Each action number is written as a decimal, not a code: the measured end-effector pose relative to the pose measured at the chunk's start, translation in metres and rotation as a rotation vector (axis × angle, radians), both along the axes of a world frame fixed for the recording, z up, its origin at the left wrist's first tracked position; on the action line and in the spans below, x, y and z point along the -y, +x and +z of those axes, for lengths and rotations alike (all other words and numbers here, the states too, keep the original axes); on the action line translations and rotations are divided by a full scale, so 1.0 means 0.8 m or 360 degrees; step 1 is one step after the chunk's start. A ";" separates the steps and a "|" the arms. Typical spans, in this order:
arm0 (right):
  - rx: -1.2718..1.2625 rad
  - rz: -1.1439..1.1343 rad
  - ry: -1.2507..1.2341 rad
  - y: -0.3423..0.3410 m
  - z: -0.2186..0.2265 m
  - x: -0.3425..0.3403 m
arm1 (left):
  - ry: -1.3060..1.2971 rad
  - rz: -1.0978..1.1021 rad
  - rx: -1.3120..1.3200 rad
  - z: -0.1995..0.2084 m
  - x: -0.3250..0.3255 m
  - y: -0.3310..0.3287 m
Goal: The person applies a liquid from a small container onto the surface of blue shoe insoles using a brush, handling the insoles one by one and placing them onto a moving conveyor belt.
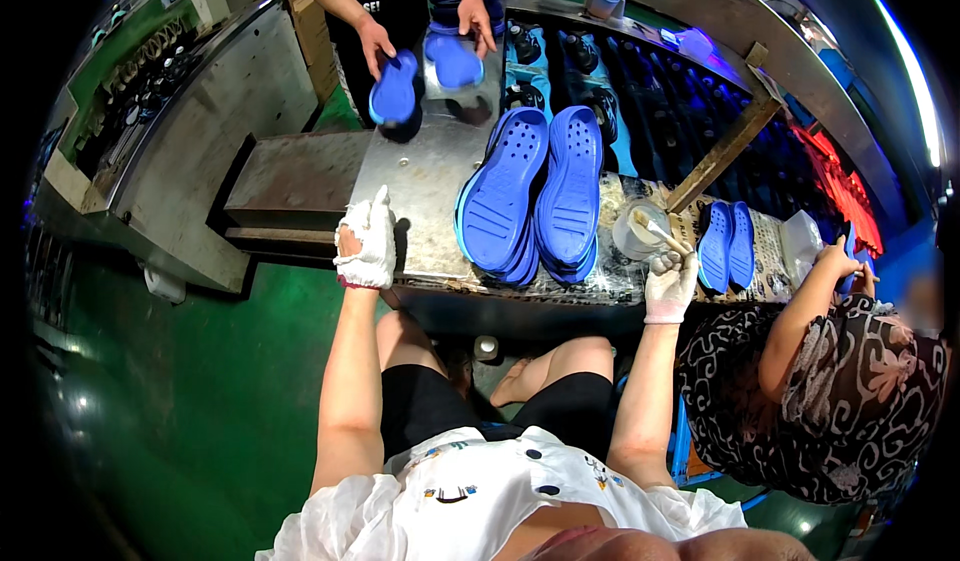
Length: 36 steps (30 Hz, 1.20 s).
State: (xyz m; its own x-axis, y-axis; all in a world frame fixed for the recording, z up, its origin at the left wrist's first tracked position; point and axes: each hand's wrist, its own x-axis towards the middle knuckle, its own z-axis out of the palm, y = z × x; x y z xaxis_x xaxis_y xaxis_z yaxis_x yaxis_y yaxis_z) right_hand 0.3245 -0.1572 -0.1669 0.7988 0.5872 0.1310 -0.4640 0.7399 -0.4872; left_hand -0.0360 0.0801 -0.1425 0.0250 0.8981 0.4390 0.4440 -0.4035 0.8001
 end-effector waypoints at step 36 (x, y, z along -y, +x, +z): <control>-0.0082 -0.0018 -0.0036 0.002 0.012 -0.004 | 0.0178 -0.0363 -0.0316 0.057 -0.002 0.002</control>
State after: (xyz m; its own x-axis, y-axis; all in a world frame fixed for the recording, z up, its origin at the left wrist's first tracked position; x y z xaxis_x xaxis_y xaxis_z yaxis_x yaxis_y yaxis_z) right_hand 0.3263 -0.1543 -0.1574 0.8106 0.5805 0.0766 -0.4806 0.7343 -0.4794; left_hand -0.0345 0.0815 -0.0969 0.3150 0.8059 0.5012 0.4748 -0.5911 0.6520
